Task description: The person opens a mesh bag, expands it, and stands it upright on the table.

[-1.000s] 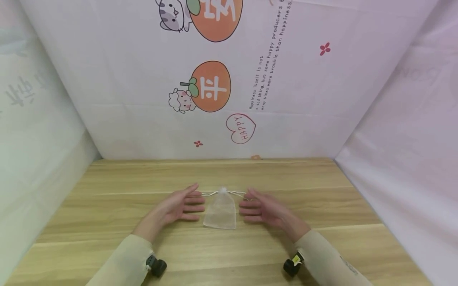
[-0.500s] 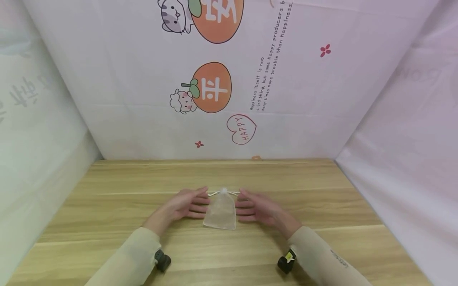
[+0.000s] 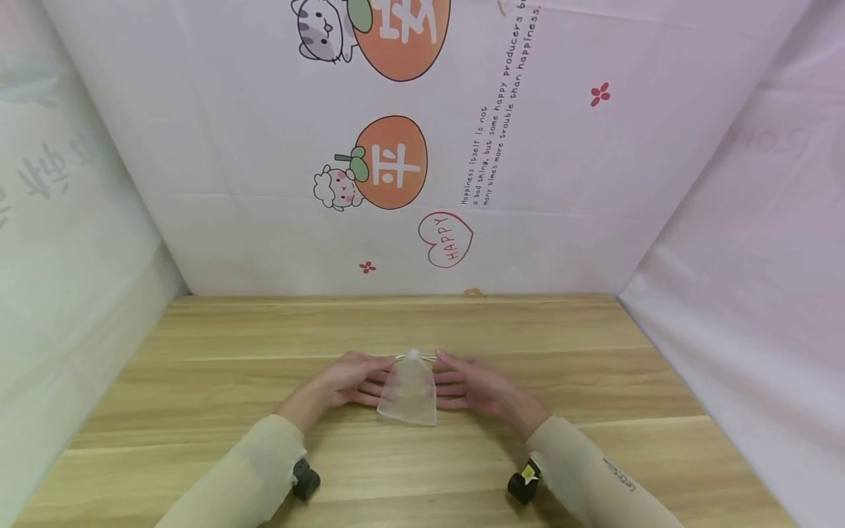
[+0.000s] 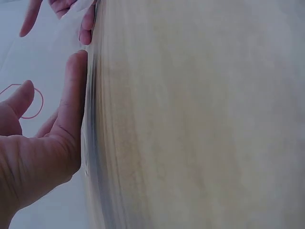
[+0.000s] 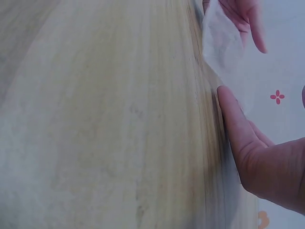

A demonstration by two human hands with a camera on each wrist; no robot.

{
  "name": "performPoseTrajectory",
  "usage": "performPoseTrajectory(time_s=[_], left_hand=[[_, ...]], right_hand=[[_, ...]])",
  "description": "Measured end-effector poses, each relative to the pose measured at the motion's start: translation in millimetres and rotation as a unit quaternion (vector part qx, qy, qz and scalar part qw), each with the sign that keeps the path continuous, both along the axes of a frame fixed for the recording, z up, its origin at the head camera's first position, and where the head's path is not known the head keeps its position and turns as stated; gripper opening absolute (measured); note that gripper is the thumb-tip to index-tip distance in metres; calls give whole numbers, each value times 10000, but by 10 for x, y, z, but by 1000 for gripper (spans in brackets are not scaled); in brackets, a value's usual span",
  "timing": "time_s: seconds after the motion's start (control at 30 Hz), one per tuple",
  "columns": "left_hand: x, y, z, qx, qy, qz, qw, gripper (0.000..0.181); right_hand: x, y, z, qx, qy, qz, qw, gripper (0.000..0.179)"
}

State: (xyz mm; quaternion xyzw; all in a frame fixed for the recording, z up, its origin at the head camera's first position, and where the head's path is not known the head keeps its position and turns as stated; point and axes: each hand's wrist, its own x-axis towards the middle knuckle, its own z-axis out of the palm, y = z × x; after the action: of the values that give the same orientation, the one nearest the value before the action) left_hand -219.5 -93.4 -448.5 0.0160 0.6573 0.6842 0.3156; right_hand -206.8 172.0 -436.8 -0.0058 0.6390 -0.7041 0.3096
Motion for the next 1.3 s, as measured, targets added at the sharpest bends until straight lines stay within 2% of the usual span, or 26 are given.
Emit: performPoseTrajectory(time_s=[0.27,0.7,0.9,1.13,1.3], left_hand=[[19,60,18,-24,167,99,9998,44],[45,153,102,26,526,960,9940,37],[92,115,178,78,709,1130,9910,35],[156,107,222,129,999,1173,9880,33],[200,113,234,119,1243,1189,9850,32]], right_hand=[[-17,4,9,-21,131,127,9998,77],[-26,-14,117,-249,303,81,9992,68],[8,-55,193,-298,670,-103,9973,66],[43,-157,225,111,1316,-256,9909,54],[58,-233,212,334,1580,-416,9860,50]])
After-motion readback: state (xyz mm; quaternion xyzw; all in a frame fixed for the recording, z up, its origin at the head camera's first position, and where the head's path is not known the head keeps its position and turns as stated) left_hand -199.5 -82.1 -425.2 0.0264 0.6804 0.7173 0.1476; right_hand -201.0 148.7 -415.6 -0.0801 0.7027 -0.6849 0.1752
